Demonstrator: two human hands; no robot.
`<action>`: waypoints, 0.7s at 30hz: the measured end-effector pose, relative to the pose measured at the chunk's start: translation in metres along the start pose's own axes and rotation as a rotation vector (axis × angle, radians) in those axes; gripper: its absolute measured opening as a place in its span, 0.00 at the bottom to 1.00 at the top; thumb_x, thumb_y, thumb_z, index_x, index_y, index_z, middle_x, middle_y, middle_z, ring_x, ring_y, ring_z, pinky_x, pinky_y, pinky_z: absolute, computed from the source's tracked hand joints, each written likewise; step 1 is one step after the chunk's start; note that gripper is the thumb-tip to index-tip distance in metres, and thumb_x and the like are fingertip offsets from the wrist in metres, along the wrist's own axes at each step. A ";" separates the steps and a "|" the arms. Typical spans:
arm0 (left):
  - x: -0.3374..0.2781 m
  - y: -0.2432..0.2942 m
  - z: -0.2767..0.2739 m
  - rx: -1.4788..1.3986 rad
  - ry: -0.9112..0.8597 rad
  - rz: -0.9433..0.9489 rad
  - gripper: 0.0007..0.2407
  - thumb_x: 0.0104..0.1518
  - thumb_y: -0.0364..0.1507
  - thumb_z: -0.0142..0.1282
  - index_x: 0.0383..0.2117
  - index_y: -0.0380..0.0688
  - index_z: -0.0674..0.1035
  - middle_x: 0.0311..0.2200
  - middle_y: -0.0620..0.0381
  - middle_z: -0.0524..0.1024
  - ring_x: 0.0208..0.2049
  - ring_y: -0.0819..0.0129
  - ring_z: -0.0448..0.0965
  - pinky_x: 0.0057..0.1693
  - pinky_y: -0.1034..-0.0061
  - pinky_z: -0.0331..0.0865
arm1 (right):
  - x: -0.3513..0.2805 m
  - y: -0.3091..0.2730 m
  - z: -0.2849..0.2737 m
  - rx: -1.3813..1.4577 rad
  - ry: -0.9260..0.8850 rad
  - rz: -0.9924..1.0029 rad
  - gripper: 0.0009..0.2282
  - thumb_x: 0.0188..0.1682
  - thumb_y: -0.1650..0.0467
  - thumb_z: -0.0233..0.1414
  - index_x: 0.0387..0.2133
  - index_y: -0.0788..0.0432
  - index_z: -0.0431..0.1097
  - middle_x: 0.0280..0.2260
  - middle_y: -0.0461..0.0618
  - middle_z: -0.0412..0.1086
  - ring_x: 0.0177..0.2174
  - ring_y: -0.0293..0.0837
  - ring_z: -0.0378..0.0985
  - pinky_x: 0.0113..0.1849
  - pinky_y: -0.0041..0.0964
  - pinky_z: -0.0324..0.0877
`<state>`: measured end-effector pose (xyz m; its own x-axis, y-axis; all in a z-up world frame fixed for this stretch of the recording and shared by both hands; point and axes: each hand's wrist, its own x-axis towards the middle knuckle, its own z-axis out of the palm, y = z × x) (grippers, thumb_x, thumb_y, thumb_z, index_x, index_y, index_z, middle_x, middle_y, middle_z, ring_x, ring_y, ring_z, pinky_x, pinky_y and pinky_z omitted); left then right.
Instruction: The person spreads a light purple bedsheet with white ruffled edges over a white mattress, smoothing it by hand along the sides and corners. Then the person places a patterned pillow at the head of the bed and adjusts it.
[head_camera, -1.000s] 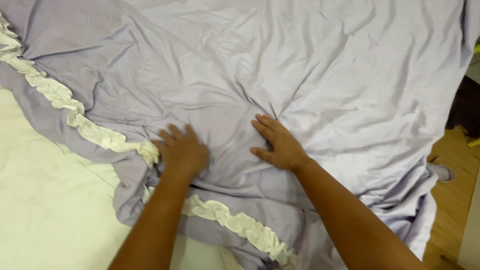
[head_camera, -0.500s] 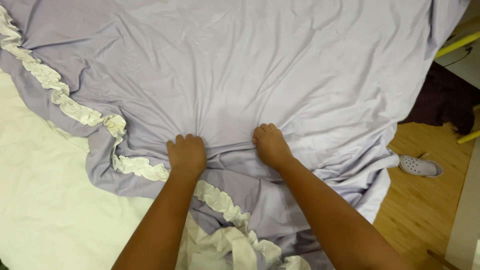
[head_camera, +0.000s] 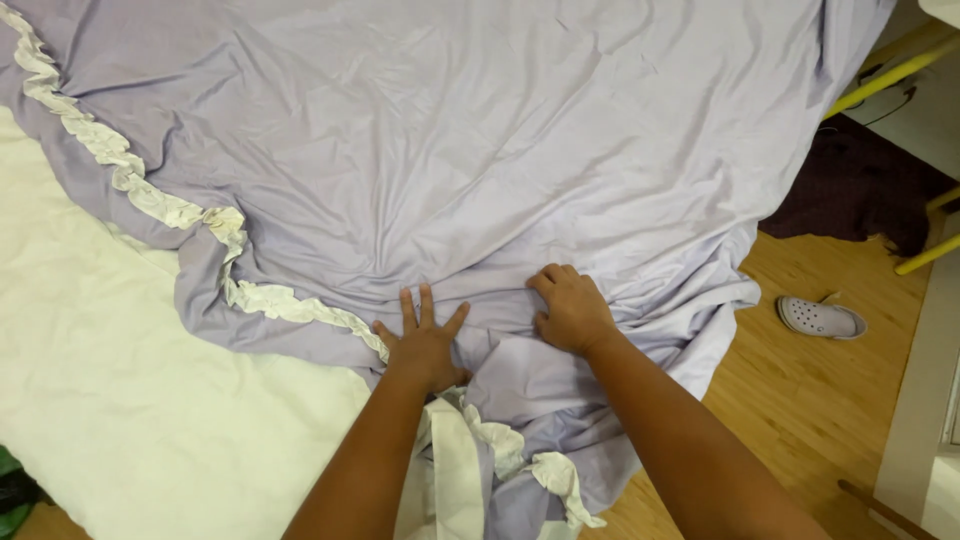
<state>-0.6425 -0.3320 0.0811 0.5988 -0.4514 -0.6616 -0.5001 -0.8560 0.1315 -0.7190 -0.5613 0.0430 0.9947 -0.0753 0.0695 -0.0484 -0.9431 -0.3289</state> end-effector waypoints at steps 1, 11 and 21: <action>0.002 0.002 0.002 0.001 0.003 0.000 0.47 0.47 0.47 0.69 0.72 0.77 0.45 0.74 0.47 0.22 0.74 0.41 0.17 0.66 0.23 0.34 | -0.003 0.001 0.003 -0.001 0.003 -0.001 0.22 0.32 0.71 0.60 0.45 0.56 0.71 0.47 0.51 0.68 0.49 0.53 0.68 0.47 0.48 0.66; 0.043 0.024 0.038 0.155 0.108 -0.133 0.34 0.63 0.36 0.53 0.73 0.64 0.47 0.74 0.36 0.29 0.71 0.22 0.30 0.58 0.14 0.44 | -0.016 -0.023 -0.005 -0.115 -0.486 0.571 0.53 0.38 0.46 0.62 0.72 0.39 0.31 0.73 0.50 0.24 0.70 0.65 0.29 0.58 0.83 0.46; 0.061 0.021 0.046 0.109 0.138 -0.149 0.29 0.66 0.32 0.47 0.73 0.64 0.50 0.74 0.37 0.30 0.70 0.20 0.30 0.57 0.14 0.46 | -0.021 -0.004 0.034 -0.120 -0.440 0.526 0.52 0.41 0.46 0.59 0.72 0.39 0.28 0.73 0.51 0.21 0.70 0.66 0.25 0.58 0.83 0.40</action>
<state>-0.6454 -0.3660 0.0093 0.7474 -0.3584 -0.5595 -0.4594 -0.8871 -0.0454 -0.7368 -0.5451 0.0111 0.7792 -0.4182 -0.4668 -0.5187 -0.8484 -0.1058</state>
